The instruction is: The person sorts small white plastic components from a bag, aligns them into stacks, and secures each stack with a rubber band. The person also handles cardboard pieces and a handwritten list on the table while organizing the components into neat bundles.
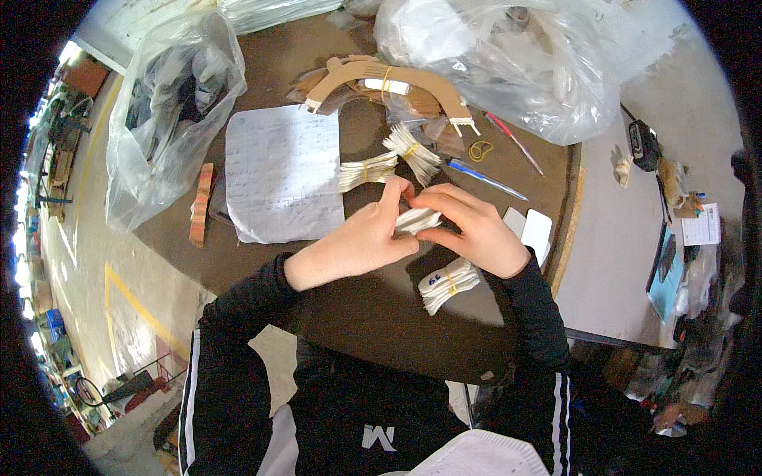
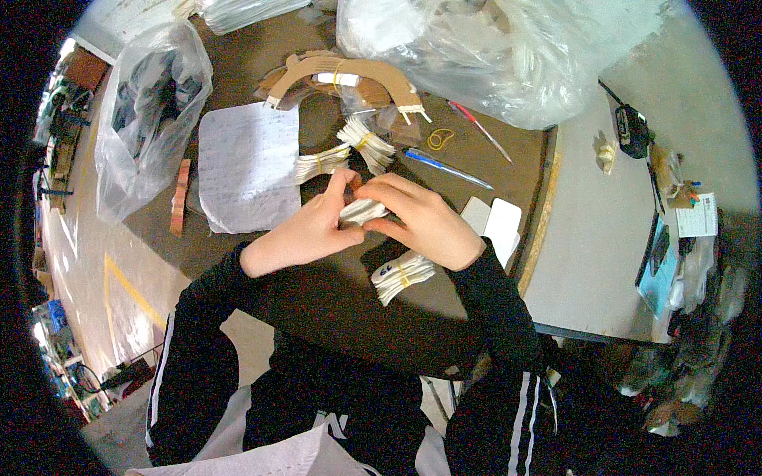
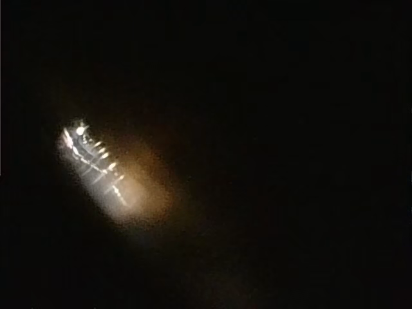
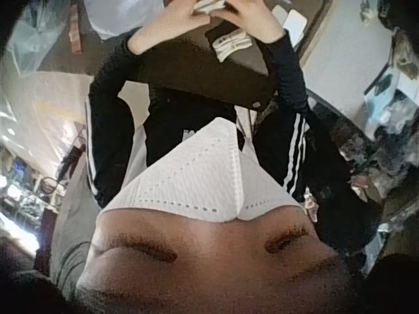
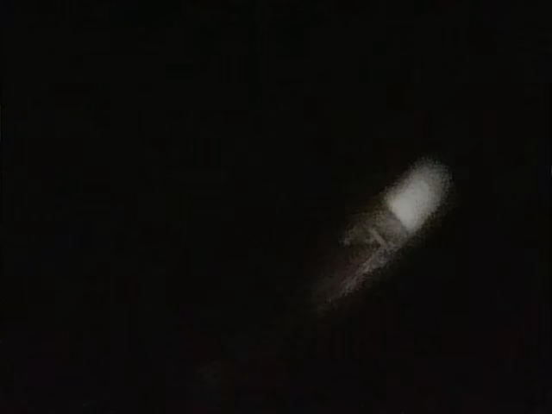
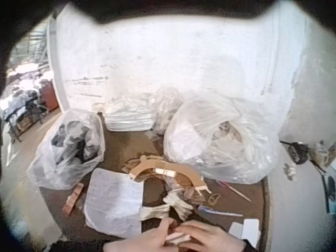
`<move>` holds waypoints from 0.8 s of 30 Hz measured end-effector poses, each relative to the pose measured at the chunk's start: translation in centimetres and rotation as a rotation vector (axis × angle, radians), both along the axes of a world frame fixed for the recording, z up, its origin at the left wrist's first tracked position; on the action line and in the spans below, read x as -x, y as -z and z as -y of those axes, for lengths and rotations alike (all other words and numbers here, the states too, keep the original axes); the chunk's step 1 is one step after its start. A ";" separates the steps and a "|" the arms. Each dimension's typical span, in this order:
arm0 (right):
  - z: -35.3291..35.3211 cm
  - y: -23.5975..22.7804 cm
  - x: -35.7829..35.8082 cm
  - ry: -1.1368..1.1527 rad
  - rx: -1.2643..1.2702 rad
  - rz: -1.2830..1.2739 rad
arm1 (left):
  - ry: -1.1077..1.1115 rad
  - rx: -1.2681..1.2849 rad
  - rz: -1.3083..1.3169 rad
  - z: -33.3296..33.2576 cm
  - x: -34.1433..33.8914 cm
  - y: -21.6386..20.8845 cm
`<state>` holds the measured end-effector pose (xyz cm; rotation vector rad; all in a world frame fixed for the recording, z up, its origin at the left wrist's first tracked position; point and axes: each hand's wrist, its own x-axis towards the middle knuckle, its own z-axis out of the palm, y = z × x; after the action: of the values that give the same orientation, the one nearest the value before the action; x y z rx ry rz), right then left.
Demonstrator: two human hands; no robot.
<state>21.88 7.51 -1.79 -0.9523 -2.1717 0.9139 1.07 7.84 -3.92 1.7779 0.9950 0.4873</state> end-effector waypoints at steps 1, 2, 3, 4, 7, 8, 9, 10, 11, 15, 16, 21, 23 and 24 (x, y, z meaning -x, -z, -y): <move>0.0 0.2 0.0 0.024 -0.001 0.034 | -0.020 -0.144 -0.114 0.2 -0.1 -0.3; -0.1 0.6 0.0 0.046 -0.002 0.068 | -0.019 -0.319 -0.176 0.1 0.0 -0.4; -0.2 1.0 0.0 0.068 -0.003 0.102 | -0.018 -0.494 -0.237 0.0 0.1 -0.5; -0.3 1.4 -0.1 0.084 -0.056 0.144 | -0.017 -0.669 -0.297 -0.1 0.1 -0.6; -0.4 1.8 -0.1 0.099 -0.124 0.259 | -0.079 -0.667 -0.350 1.0 -1.1 0.1; -0.2 1.7 0.2 0.079 -0.083 0.283 | -0.104 -0.675 -0.367 1.6 -1.3 0.6; 0.0 1.6 0.5 0.059 -0.043 0.308 | -0.088 -0.628 -0.387 2.1 -1.4 0.9; 0.3 2.1 0.9 0.046 -0.078 0.319 | -0.099 -0.678 -0.412 2.3 -1.5 1.2; 0.8 2.7 1.2 0.046 -0.110 0.337 | -0.100 -0.729 -0.427 2.5 -1.8 1.6; 0.8 2.0 0.9 -0.035 0.067 0.249 | -0.073 -0.770 -0.447 2.5 -1.7 1.9; 0.6 1.8 0.6 -0.048 0.108 0.216 | -0.066 -0.771 -0.450 2.3 -1.7 1.9; -0.8 -0.3 -1.1 0.336 0.007 0.054 | -0.059 -0.762 -0.458 2.4 -1.6 1.8; -2.2 0.7 -2.7 0.564 -0.177 0.127 | -0.072 -0.724 -0.423 2.6 -1.7 1.5; -2.8 0.9 -3.5 0.661 -0.219 0.190 | -0.075 -0.712 -0.417 2.7 -1.8 1.5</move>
<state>25.35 10.30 -2.68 -1.5514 -1.8452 0.2720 2.90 5.09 -5.40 2.5580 1.2765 0.5751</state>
